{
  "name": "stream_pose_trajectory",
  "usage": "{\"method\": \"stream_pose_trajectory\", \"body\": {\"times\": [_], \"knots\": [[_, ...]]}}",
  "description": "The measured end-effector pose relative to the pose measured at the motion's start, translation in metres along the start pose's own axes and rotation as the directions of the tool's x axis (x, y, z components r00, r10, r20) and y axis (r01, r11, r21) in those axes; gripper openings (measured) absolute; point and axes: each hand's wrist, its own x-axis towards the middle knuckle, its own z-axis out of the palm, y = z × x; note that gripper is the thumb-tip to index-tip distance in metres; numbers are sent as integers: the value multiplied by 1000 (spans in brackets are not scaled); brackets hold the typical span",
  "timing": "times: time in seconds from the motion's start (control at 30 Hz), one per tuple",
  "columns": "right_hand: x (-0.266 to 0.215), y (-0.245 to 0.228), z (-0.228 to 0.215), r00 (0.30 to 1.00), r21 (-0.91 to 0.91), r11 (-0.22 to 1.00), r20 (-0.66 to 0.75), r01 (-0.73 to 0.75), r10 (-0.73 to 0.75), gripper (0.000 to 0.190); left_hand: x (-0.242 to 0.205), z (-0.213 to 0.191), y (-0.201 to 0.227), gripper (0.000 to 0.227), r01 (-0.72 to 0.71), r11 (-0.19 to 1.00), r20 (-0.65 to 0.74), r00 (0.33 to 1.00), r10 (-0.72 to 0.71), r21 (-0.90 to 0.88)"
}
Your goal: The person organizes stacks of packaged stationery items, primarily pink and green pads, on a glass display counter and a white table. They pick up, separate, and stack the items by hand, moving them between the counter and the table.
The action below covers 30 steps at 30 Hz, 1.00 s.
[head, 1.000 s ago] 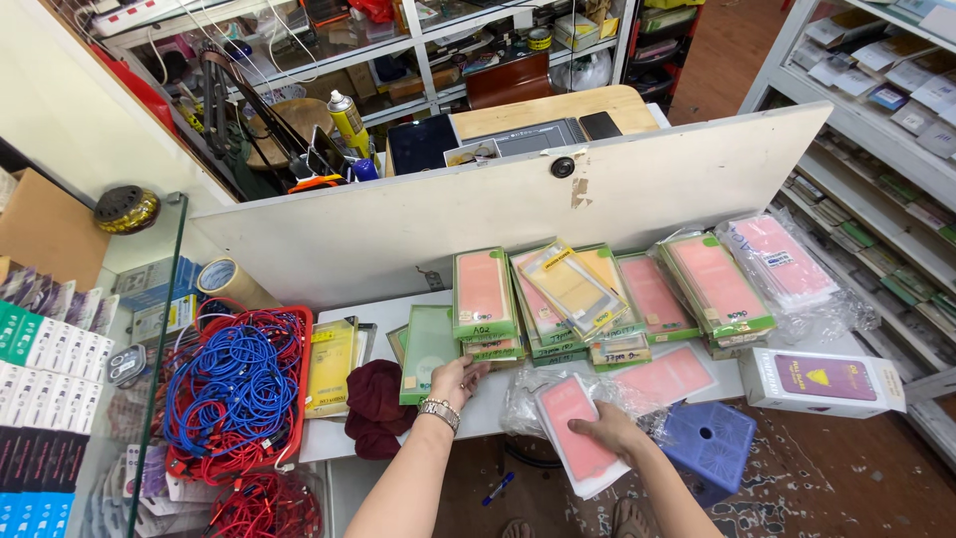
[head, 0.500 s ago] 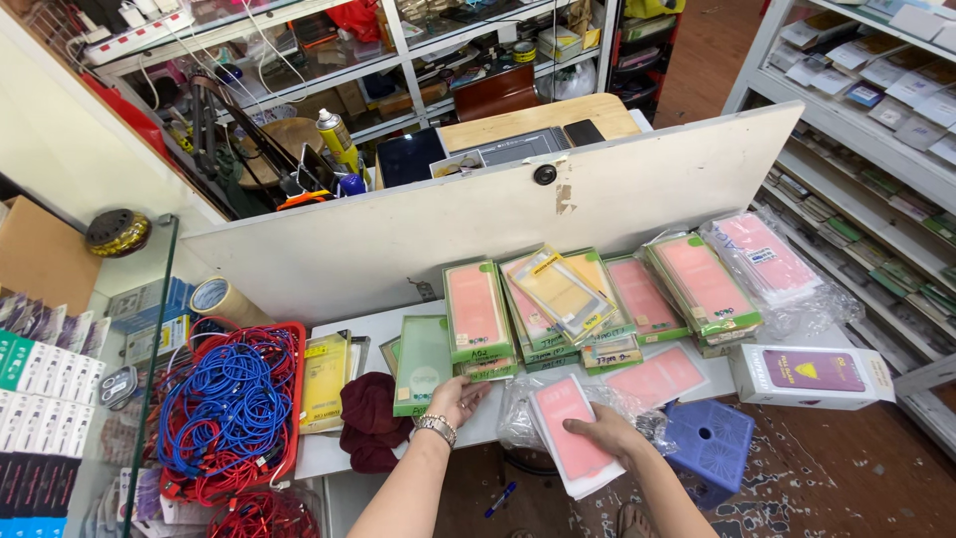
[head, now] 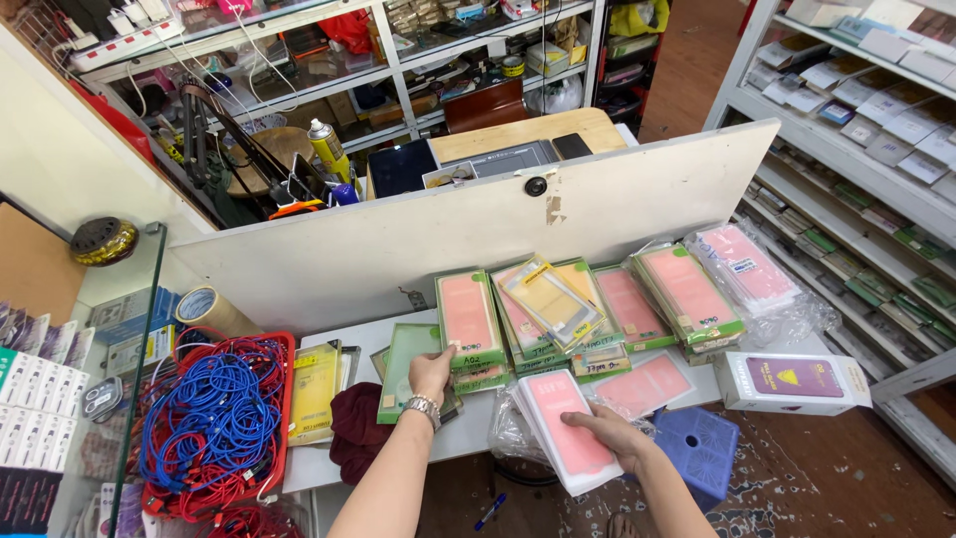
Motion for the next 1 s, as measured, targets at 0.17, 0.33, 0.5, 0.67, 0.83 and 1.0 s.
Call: {"method": "stream_pose_trajectory", "body": {"times": [0.17,0.33,0.5,0.67,0.83,1.0], "knots": [[-2,-2,-2,1000,11,1000,5,7,-7,60,-6,-10,27,31,209,920,160,973,-164,-331],[-4,-8,-5,1000,9,1000,-4,28,-28,59,-1,-11,48,31,225,890,179,970,-165,-397],[-7,-7,3,999,6,999,-23,37,-37,60,0,-14,29,31,243,912,182,964,-192,-331],[-12,-11,0,999,34,999,-43,30,-29,62,-6,-8,10,30,324,888,232,938,-258,-325],[-11,-11,-7,998,100,994,35,42,-46,61,1,-5,25,29,272,864,230,955,-188,-424],[-11,-11,-10,999,102,994,12,39,-40,61,6,-9,48,30,242,869,241,959,-147,-432]]}}
